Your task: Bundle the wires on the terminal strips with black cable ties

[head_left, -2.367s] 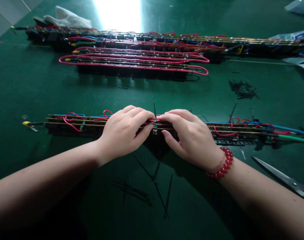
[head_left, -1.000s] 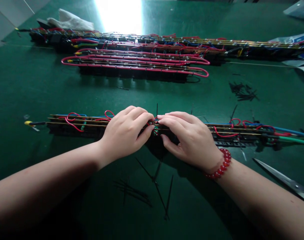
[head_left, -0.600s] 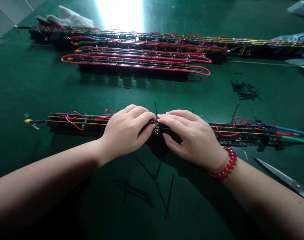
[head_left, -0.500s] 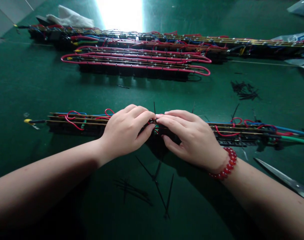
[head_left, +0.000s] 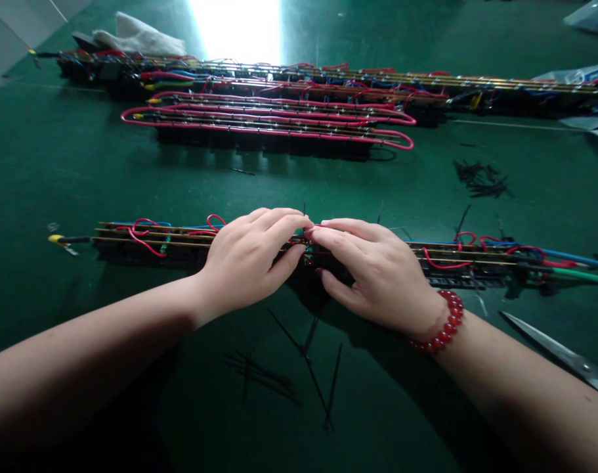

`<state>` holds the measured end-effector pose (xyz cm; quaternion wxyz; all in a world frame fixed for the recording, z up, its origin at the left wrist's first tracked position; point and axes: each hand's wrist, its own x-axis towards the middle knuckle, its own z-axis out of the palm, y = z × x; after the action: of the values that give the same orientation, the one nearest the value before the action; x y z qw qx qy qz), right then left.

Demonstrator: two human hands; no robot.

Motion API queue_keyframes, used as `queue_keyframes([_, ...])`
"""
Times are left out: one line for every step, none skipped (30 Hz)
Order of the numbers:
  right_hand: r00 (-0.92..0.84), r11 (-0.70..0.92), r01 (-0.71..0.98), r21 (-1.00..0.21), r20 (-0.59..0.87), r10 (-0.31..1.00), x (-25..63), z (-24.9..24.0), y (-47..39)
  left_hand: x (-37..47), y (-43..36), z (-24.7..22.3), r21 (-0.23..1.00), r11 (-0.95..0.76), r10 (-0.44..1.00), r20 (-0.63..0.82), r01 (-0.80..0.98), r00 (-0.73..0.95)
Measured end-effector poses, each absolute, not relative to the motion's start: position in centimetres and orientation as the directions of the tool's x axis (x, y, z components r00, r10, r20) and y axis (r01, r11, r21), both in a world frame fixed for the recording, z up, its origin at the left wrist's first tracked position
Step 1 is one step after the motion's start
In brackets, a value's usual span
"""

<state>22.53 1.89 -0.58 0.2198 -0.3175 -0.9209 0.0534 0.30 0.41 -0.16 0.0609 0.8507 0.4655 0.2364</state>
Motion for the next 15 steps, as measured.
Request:
queue_keyframes([-0.697, 0.79, 0.567, -0.235, 0.375, 0.611, 22.51, -0.59, 1.86, 0.27, 0.41, -0.13, 0.34, -0.563, 0.819, 0.354, 0.753, 0.452])
queue_keyframes([-0.692, 0.786, 0.573, -0.231, 0.378, 0.615, 22.49, -0.62, 1.84, 0.24, 0.4, -0.09, 0.358, -0.565, 0.817, 0.366, 0.743, 0.445])
queue_keyframes([-0.687, 0.784, 0.578, -0.226, 0.383, 0.618, 22.47, -0.64, 1.81, 0.23, 0.38, -0.06, 0.381, -0.562, 0.82, 0.376, 0.734, 0.433])
queue_keyframes([-0.685, 0.784, 0.581, -0.221, 0.388, 0.617, 22.45, -0.68, 1.78, 0.23, 0.36, -0.03, 0.413, -0.554, 0.826, 0.382, 0.723, 0.414])
queue_keyframes([-0.687, 0.786, 0.581, -0.214, 0.389, 0.614, 22.44, -0.71, 1.76, 0.24, 0.34, 0.01, 0.456, -0.541, 0.836, 0.383, 0.707, 0.393])
queue_keyframes([-0.691, 0.788, 0.58, -0.207, 0.388, 0.61, 22.45, -0.74, 1.74, 0.26, 0.33, 0.04, 0.502, -0.526, 0.848, 0.38, 0.687, 0.371])
queue_keyframes([-0.695, 0.79, 0.579, -0.201, 0.384, 0.607, 22.45, -0.76, 1.73, 0.3, 0.31, 0.08, 0.545, -0.509, 0.859, 0.374, 0.666, 0.35])
queue_keyframes([-0.699, 0.792, 0.579, -0.194, 0.381, 0.605, 22.47, -0.78, 1.73, 0.33, 0.31, 0.11, 0.577, -0.495, 0.868, 0.367, 0.649, 0.336])
queue_keyframes([-0.702, 0.793, 0.579, -0.189, 0.378, 0.603, 22.48, -0.8, 1.73, 0.37, 0.31, 0.14, 0.594, -0.483, 0.875, 0.361, 0.643, 0.324])
queue_keyframes([-0.703, 0.792, 0.581, -0.186, 0.376, 0.604, 22.5, -0.82, 1.73, 0.4, 0.33, 0.16, 0.594, -0.473, 0.88, 0.356, 0.651, 0.314])
queue_keyframes([-0.702, 0.792, 0.583, -0.184, 0.376, 0.604, 22.51, -0.84, 1.74, 0.43, 0.36, 0.17, 0.583, -0.465, 0.883, 0.356, 0.666, 0.305])
queue_keyframes([-0.701, 0.791, 0.584, -0.183, 0.379, 0.605, 22.53, -0.85, 1.75, 0.45, 0.4, 0.17, 0.566, -0.461, 0.884, 0.358, 0.683, 0.3])
queue_keyframes([-0.701, 0.791, 0.584, -0.181, 0.38, 0.604, 22.53, -0.87, 1.76, 0.46, 0.45, 0.15, 0.551, -0.459, 0.884, 0.364, 0.696, 0.295])
queue_keyframes([-0.7, 0.791, 0.585, -0.179, 0.381, 0.604, 22.53, -0.89, 1.77, 0.47, 0.5, 0.11, 0.54, -0.46, 0.881, 0.372, 0.704, 0.291])
queue_keyframes([-0.7, 0.791, 0.586, -0.178, 0.381, 0.604, 22.53, -0.91, 1.78, 0.47, 0.54, 0.06, 0.534, -0.463, 0.879, 0.382, 0.708, 0.286])
